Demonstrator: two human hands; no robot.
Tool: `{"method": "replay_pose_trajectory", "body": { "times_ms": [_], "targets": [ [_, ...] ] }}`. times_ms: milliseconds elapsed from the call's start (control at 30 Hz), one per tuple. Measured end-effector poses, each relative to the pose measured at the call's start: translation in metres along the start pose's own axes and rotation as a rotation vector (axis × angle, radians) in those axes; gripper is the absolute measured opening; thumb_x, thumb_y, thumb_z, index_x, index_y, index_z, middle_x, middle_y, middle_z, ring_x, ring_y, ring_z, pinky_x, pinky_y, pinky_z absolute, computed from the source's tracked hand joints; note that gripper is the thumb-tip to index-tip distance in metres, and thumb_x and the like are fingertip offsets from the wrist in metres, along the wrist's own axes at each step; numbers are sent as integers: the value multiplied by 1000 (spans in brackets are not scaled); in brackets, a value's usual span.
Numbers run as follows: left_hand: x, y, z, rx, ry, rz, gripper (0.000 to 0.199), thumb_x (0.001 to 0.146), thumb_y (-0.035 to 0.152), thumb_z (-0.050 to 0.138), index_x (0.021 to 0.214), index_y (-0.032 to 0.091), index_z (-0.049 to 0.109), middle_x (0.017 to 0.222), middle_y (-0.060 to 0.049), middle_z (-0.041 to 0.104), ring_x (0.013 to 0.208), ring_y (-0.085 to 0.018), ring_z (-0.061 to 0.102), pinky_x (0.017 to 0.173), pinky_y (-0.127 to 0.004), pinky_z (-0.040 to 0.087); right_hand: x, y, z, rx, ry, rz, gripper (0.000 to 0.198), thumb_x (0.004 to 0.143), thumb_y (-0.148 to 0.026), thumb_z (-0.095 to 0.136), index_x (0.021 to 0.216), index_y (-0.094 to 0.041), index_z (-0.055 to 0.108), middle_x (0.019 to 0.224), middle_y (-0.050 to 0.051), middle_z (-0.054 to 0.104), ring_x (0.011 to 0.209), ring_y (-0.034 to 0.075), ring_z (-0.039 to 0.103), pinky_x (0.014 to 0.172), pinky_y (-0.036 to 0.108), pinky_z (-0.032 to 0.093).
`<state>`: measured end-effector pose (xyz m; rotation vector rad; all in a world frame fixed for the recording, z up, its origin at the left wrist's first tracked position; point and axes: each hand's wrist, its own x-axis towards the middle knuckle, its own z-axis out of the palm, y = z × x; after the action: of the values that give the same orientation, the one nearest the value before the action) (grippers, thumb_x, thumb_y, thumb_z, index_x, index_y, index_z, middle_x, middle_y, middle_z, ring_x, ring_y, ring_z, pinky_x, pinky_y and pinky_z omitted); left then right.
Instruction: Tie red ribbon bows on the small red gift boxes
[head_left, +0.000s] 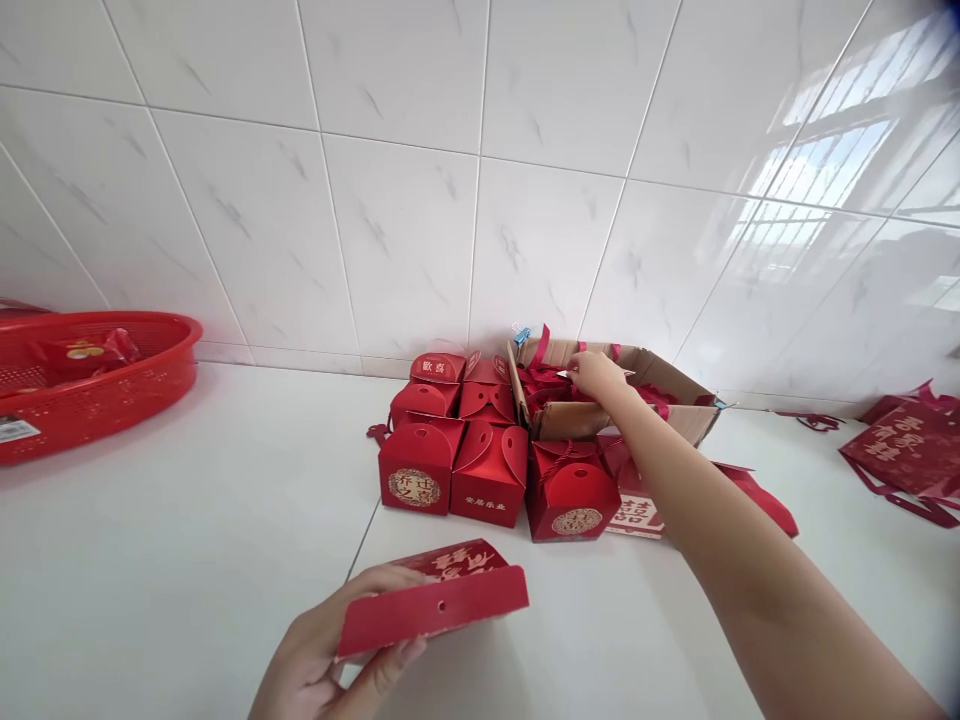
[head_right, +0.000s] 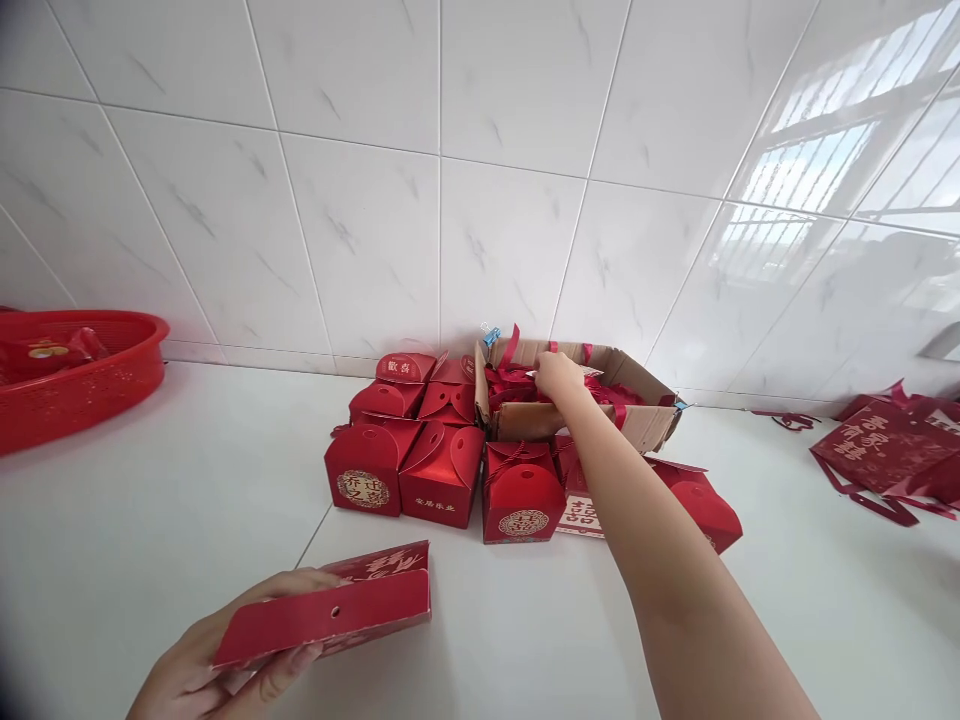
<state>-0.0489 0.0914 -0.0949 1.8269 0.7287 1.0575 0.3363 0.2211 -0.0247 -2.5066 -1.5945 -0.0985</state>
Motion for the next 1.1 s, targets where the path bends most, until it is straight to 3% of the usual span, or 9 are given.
{"method": "replay_pose_trajectory", "body": {
  "times_ms": [100,500,667,800,1000,1100],
  "targets": [
    [1,-4,-5,-5,-73,39,17,82,26,60,96,28,70,101,-6,71,91,-23,69,72,-24,59,-3,3,3,-23,-49,38,30,91,-33,55,115,-15,57,117,9,58,102,21,59,86,42,51],
    [-1,-1,-3,-73,-64,-27,20,84,30,59,98,22,71,104,-10,69,89,-24,67,71,-28,59,-8,3,5,-37,-142,1,30,91,-33,55,115,-15,57,116,9,58,101,20,59,86,41,51],
    [-1,-3,-4,-55,-116,23,20,84,25,58,101,24,69,105,-9,69,89,-23,67,72,-28,59,-8,3,7,-20,-116,-4,29,90,-33,56,114,-15,57,116,8,59,101,20,59,86,41,51],
    [1,-2,-5,-89,-157,9,18,87,23,55,101,24,67,105,-9,67,92,-22,66,77,-29,57,-11,3,4,19,11,26,28,90,-34,56,109,-15,61,111,8,62,102,21,59,91,44,47],
    [1,1,-4,-40,-141,33,15,88,25,54,96,21,66,97,-9,66,84,-20,64,74,-30,56,-34,0,-15,199,381,33,29,92,-25,46,105,-20,72,102,14,69,114,29,53,105,49,23],
    [1,1,-2,-40,-130,44,14,88,27,53,90,19,64,88,-7,63,77,-18,62,70,-29,55,-46,-2,-31,381,525,32,32,91,-30,46,110,-21,70,94,12,72,101,27,60,101,45,29]
  ]
}}
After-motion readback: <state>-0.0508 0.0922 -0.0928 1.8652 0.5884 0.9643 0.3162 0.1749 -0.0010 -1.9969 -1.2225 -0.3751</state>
